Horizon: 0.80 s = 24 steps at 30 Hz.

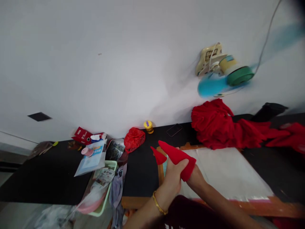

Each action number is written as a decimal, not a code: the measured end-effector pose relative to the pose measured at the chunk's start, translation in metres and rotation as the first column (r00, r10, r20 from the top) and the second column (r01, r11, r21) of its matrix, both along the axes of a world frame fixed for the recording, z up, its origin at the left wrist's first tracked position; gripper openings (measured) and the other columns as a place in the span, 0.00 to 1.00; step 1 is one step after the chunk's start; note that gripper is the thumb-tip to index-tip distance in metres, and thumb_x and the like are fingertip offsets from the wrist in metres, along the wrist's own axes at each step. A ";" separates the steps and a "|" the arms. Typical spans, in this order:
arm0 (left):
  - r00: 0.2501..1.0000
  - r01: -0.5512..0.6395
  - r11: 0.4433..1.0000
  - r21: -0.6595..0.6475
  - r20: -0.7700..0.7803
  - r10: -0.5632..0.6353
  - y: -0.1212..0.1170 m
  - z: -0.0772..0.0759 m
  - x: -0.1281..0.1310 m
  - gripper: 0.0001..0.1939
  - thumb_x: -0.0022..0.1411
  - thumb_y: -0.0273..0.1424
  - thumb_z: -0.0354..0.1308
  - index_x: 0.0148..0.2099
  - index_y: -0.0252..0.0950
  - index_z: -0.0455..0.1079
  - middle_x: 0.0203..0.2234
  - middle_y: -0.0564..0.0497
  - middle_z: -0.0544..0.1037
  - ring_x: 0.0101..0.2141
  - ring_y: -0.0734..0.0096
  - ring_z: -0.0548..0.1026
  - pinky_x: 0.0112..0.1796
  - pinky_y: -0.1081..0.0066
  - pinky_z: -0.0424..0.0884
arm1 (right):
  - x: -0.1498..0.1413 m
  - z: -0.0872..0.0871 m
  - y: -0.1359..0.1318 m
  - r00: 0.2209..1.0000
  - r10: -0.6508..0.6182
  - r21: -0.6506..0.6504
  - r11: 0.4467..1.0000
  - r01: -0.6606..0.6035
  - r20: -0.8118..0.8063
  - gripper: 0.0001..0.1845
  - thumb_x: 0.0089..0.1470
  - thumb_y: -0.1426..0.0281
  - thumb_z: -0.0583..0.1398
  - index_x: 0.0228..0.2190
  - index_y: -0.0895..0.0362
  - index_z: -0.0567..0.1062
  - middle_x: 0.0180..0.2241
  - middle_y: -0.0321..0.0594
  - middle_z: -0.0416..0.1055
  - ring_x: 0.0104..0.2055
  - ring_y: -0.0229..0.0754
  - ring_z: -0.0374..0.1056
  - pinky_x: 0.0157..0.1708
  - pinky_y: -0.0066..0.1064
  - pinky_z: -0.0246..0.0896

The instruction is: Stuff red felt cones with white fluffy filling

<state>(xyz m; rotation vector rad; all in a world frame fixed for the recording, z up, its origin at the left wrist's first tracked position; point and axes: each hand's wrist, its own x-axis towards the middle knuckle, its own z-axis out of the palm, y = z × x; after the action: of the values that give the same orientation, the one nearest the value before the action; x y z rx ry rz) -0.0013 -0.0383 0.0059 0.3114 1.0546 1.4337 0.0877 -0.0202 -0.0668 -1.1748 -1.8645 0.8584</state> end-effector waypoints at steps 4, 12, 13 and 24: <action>0.978 -0.146 0.986 -0.084 0.141 0.156 0.018 -0.003 -0.014 0.18 0.44 0.29 0.72 0.40 0.34 0.75 0.32 0.49 0.81 0.34 0.65 0.79 0.44 0.66 0.74 | 0.008 0.018 -0.006 0.980 0.050 0.162 0.983 -0.081 0.191 0.17 0.60 0.72 0.51 0.38 0.57 0.80 0.38 0.48 0.81 0.38 0.47 0.78 0.38 0.34 0.75; 0.981 -0.071 0.997 -0.014 0.180 0.073 0.025 0.006 -0.025 0.22 0.52 0.36 0.70 0.49 0.36 0.74 0.39 0.47 0.82 0.38 0.63 0.80 0.44 0.66 0.74 | 0.003 0.049 -0.013 0.980 0.122 0.022 0.993 -0.120 -0.157 0.19 0.66 0.69 0.49 0.52 0.55 0.73 0.51 0.49 0.76 0.18 0.32 0.67 0.21 0.27 0.69; 0.987 -0.050 0.999 0.007 0.152 0.048 0.021 0.008 -0.022 0.23 0.53 0.37 0.69 0.50 0.36 0.74 0.38 0.46 0.82 0.39 0.61 0.80 0.45 0.65 0.74 | 0.000 0.049 -0.011 0.977 0.138 -0.010 0.990 -0.142 -0.165 0.18 0.65 0.70 0.48 0.46 0.56 0.76 0.44 0.47 0.78 0.16 0.32 0.64 0.19 0.27 0.67; 0.985 0.169 0.984 0.049 -0.026 -0.168 0.007 -0.001 -0.017 0.30 0.47 0.32 0.71 0.54 0.34 0.72 0.35 0.44 0.82 0.42 0.50 0.80 0.46 0.57 0.74 | -0.004 0.035 -0.005 0.982 0.138 -0.089 0.985 -0.150 -0.126 0.14 0.52 0.75 0.48 0.18 0.53 0.62 0.15 0.33 0.64 0.17 0.37 0.65 0.19 0.25 0.59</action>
<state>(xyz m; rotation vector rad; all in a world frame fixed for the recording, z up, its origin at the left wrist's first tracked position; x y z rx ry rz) -0.0180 -0.0316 0.0049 0.4432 0.9862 1.3086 0.0834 -0.0248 -0.0317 -1.0317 -1.8439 1.0881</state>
